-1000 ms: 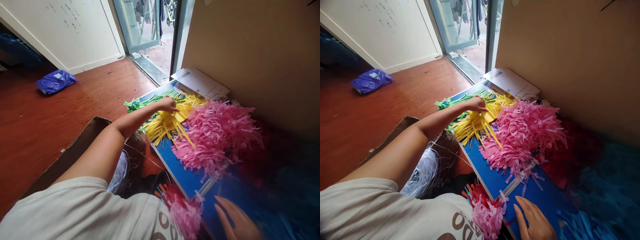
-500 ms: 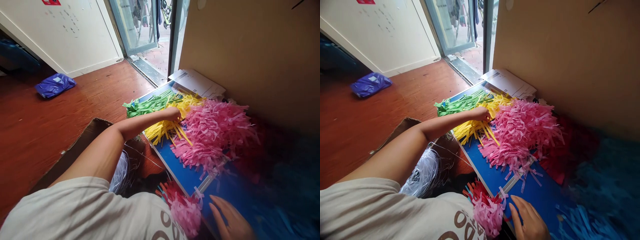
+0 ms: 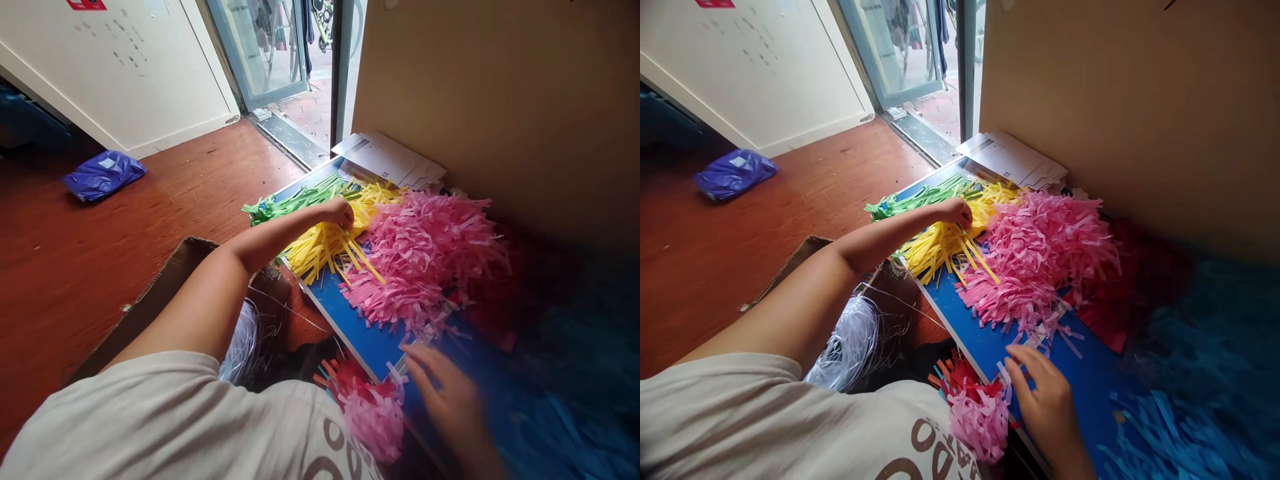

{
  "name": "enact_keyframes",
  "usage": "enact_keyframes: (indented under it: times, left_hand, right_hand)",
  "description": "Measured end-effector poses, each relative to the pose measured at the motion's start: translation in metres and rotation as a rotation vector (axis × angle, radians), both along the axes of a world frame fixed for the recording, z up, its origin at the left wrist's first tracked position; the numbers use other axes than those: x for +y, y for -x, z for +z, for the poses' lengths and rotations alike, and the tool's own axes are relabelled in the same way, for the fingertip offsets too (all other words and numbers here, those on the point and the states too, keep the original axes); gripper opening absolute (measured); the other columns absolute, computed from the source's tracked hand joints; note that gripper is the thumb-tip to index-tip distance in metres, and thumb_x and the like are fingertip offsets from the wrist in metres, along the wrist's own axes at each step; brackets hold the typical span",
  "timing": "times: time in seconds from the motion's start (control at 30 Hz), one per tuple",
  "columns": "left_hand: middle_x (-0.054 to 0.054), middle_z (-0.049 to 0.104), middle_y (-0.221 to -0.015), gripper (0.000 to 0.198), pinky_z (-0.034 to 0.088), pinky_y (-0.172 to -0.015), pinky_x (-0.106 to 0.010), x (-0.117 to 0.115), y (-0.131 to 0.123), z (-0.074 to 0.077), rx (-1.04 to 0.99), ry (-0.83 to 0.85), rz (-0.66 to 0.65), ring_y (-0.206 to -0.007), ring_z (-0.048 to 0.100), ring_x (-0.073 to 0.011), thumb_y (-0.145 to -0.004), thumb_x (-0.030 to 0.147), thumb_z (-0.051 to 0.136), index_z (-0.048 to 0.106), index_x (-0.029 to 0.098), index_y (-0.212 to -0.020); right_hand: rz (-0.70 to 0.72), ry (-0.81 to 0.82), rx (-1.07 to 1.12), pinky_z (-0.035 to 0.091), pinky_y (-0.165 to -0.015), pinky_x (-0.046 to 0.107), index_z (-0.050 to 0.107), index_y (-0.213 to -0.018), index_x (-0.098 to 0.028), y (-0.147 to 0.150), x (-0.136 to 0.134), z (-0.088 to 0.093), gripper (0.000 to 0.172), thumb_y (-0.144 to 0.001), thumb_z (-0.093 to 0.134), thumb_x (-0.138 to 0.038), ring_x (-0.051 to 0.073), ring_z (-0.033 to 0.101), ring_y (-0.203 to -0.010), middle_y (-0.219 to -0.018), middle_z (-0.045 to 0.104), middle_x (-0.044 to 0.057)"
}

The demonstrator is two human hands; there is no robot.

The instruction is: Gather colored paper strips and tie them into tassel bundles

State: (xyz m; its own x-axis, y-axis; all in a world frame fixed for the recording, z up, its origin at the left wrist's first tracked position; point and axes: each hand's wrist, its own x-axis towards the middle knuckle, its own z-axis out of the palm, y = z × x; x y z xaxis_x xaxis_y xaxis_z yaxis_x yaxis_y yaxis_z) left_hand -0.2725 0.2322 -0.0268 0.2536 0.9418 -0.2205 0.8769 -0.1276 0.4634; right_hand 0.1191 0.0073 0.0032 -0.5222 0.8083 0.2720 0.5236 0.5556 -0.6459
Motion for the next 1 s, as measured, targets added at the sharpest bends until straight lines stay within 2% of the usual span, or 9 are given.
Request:
enact_keyframes:
  times: [0.17, 0.23, 0.3, 0.4, 0.5, 0.57, 0.67, 0.87, 1.0]
  left_hand:
    - [0.001, 0.078, -0.081, 0.019, 0.044, -0.065, -0.018, -0.004, 0.002, 0.011, 0.044, -0.031, 0.003, -0.071, 0.066, -0.0108, -0.073, 0.018, 0.069, 0.081, 0.018, -0.087]
    - [0.002, 0.077, -0.080, 0.018, 0.043, -0.065, -0.019, -0.007, 0.001, 0.015, 0.085, -0.054, 0.003, -0.070, 0.066, -0.0108, -0.075, 0.019, 0.067, 0.081, 0.018, -0.086]
    - [0.001, 0.077, -0.079, 0.019, 0.043, -0.065, -0.020, -0.011, -0.003, 0.017, 0.133, -0.085, 0.012, -0.071, 0.065, -0.0119, -0.076, 0.019, 0.064, 0.080, 0.018, -0.086]
    - [-0.006, 0.076, -0.086, 0.022, 0.045, -0.068, -0.026, -0.020, -0.019, 0.016, 0.207, -0.167, 0.057, -0.079, 0.068, -0.0188, -0.079, 0.028, 0.063, 0.079, 0.016, -0.090]
    - [-0.016, 0.074, -0.093, 0.039, 0.046, -0.071, -0.034, -0.030, -0.042, 0.010, 0.308, -0.230, 0.076, -0.089, 0.069, -0.0297, -0.080, 0.047, 0.064, 0.078, 0.012, -0.093]
    - [-0.018, 0.074, -0.090, 0.040, 0.047, -0.072, -0.036, -0.036, -0.053, 0.007, 0.368, -0.220, 0.065, -0.089, 0.069, -0.0323, -0.080, 0.049, 0.065, 0.078, 0.012, -0.089]
    - [-0.017, 0.074, -0.085, 0.031, 0.047, -0.069, -0.034, -0.038, -0.055, 0.008, 0.402, -0.168, 0.062, -0.086, 0.070, -0.0308, -0.082, 0.040, 0.064, 0.078, 0.012, -0.084]
    - [-0.011, 0.076, -0.091, 0.024, 0.048, -0.069, -0.028, -0.035, -0.040, 0.022, 0.407, -0.079, 0.063, -0.087, 0.070, -0.0258, -0.080, 0.037, 0.069, 0.078, 0.018, -0.093]
    - [-0.016, 0.075, -0.088, 0.025, 0.048, -0.070, -0.031, -0.038, -0.043, 0.025, 0.401, -0.082, 0.103, -0.083, 0.071, -0.0267, -0.085, 0.021, 0.056, 0.079, 0.012, -0.088]
  right_hand:
    - [-0.068, 0.422, 0.250, 0.057, -0.086, 0.036, 0.075, -0.097, -0.020, 0.087, 0.087, -0.006, 0.029, -0.086, 0.062, -0.044, 0.023, 0.071, -0.094, -0.100, 0.076, 0.009]
    - [-0.148, 0.516, 0.308, 0.056, -0.088, 0.037, 0.074, -0.096, -0.018, 0.123, 0.121, -0.014, 0.027, -0.082, 0.064, -0.039, 0.024, 0.070, -0.096, -0.100, 0.076, 0.009]
    - [-0.230, 0.611, 0.335, 0.058, -0.080, 0.034, 0.072, -0.099, -0.017, 0.153, 0.146, -0.025, 0.026, -0.079, 0.064, -0.031, 0.023, 0.070, -0.094, -0.103, 0.075, 0.010]
    - [-0.315, 0.711, 0.365, 0.054, -0.058, 0.026, 0.066, -0.111, -0.017, 0.182, 0.169, -0.040, 0.034, -0.080, 0.058, -0.027, 0.018, 0.071, -0.079, -0.109, 0.072, 0.011]
    - [-0.385, 0.724, 0.378, 0.049, -0.049, 0.022, 0.061, -0.113, -0.018, 0.190, 0.177, -0.051, 0.035, -0.080, 0.055, -0.028, 0.013, 0.066, -0.064, -0.106, 0.071, 0.009]
    - [-0.404, 0.722, 0.385, 0.049, -0.050, 0.022, 0.061, -0.108, -0.017, 0.187, 0.177, -0.055, 0.032, -0.077, 0.057, -0.028, 0.012, 0.064, -0.062, -0.102, 0.070, 0.007]
    - [-0.383, 0.737, 0.402, 0.048, -0.051, 0.021, 0.063, -0.099, -0.017, 0.180, 0.174, -0.056, 0.028, -0.075, 0.059, -0.031, 0.014, 0.066, -0.067, -0.099, 0.070, 0.007]
    - [-0.333, 0.758, 0.428, 0.045, -0.045, 0.020, 0.066, -0.091, -0.017, 0.175, 0.167, -0.052, 0.028, -0.073, 0.062, -0.038, 0.018, 0.067, -0.075, -0.090, 0.070, 0.007]
    - [-0.325, 0.739, 0.423, 0.047, -0.047, 0.022, 0.067, -0.089, -0.017, 0.176, 0.164, -0.050, 0.030, -0.073, 0.064, -0.042, 0.018, 0.065, -0.069, -0.081, 0.069, 0.006]
